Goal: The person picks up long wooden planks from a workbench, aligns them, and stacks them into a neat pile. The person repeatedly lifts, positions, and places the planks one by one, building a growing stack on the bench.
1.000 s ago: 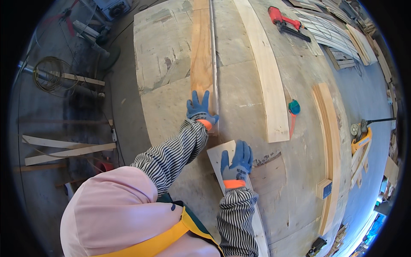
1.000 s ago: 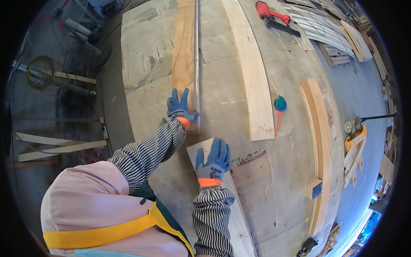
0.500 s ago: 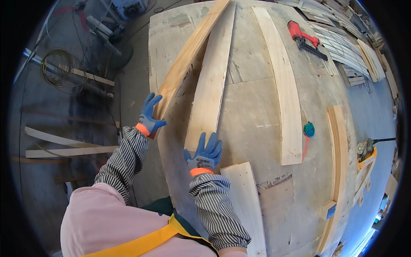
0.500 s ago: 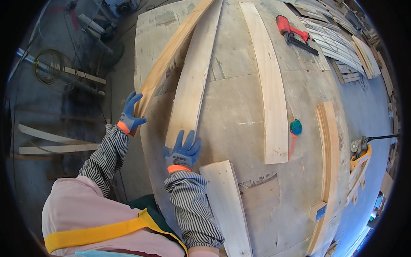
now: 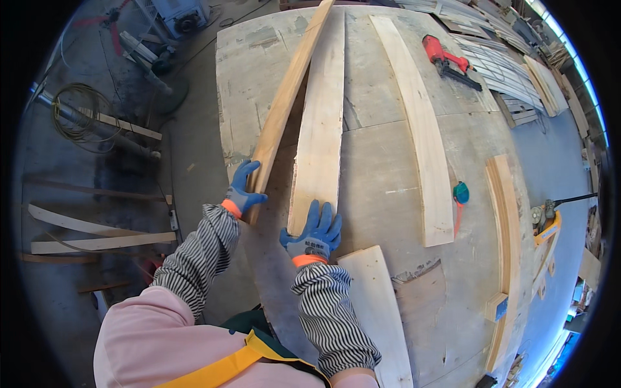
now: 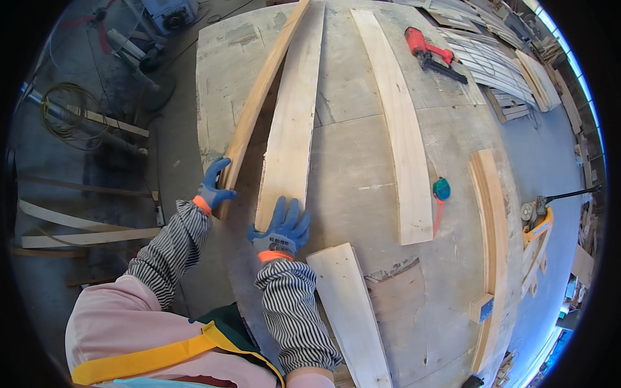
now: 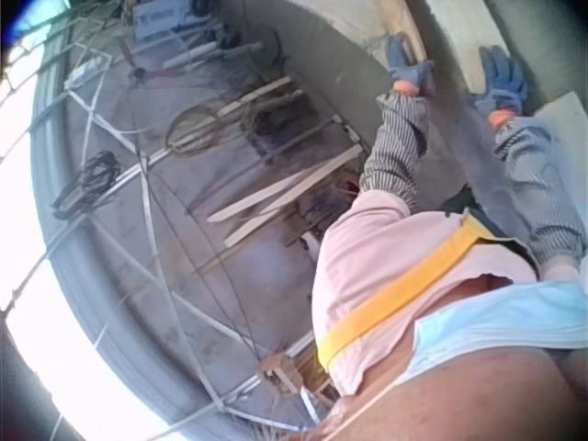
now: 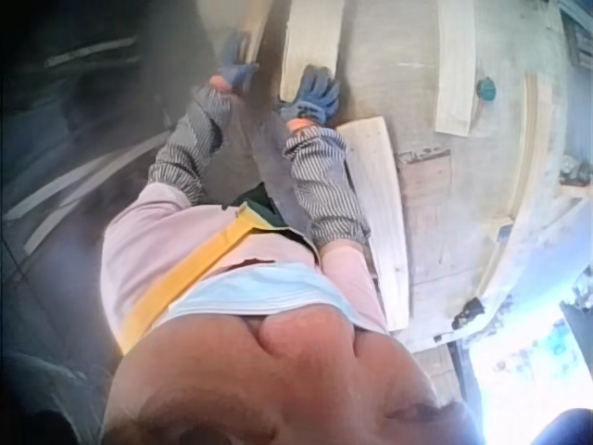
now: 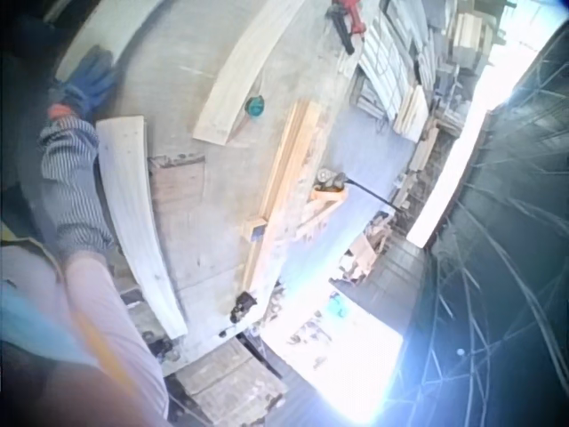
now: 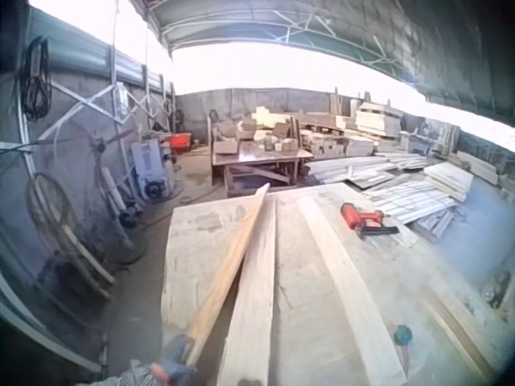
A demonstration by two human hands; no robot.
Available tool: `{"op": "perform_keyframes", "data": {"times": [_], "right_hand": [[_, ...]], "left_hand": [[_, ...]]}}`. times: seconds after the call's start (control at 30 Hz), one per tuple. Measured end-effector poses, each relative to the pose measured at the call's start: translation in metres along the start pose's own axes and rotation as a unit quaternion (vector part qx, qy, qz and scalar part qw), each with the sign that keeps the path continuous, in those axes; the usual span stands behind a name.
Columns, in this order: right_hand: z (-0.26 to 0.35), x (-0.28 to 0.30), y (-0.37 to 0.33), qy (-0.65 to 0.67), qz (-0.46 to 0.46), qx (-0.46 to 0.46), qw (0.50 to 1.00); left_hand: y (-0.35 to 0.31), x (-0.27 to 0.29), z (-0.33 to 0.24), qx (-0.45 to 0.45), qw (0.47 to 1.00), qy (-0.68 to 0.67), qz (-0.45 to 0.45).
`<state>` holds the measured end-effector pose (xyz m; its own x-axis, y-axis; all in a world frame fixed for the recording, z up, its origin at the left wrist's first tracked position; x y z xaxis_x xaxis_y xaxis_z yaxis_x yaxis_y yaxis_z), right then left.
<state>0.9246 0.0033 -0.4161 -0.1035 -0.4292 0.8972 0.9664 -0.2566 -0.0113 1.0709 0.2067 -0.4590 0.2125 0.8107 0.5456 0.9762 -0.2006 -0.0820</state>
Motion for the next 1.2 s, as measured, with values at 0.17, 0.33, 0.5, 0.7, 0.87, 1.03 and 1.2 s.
{"op": "perform_keyframes", "data": {"times": [0.17,0.33,0.5,0.7,0.87,1.03,1.2], "right_hand": [[-0.014,0.058,0.005,-0.032,-0.003,0.012,0.999],[-0.071,0.131,0.0,-0.068,0.045,0.034,0.996],[-0.16,0.177,-0.051,0.094,-0.029,0.225,0.969],[-0.144,0.191,-0.156,0.797,0.033,-0.117,0.591],[-0.093,0.207,-0.192,0.888,-0.049,-0.15,0.432],[-0.08,0.194,-0.228,0.899,-0.125,-0.244,0.341],[-0.084,0.209,-0.263,0.8,-0.121,-0.279,0.518]], "left_hand": [[-0.006,0.018,-0.049,0.132,0.937,-0.314,0.074],[-0.013,0.038,-0.076,0.168,0.853,-0.477,0.128],[-0.009,0.025,-0.072,0.155,0.899,-0.391,0.119],[-0.011,-0.02,-0.056,0.122,0.969,-0.213,0.031],[-0.01,-0.062,-0.074,0.026,0.994,-0.09,-0.058],[0.013,-0.136,-0.159,0.354,0.831,-0.403,0.147],[0.065,-0.188,-0.188,0.265,0.735,-0.568,0.26]]}}
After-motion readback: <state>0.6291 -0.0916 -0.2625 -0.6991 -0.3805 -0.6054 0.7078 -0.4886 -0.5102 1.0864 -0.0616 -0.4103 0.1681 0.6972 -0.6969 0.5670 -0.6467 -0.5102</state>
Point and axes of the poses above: each hand's wrist, its own y-axis towards the middle knuckle, its own x-axis out of the back of the hand, z = x × y, the point moved 1 cm from there along y, towards the middle knuckle, and after that the axes turned 9 degrees about x, right-handed, at the moved point
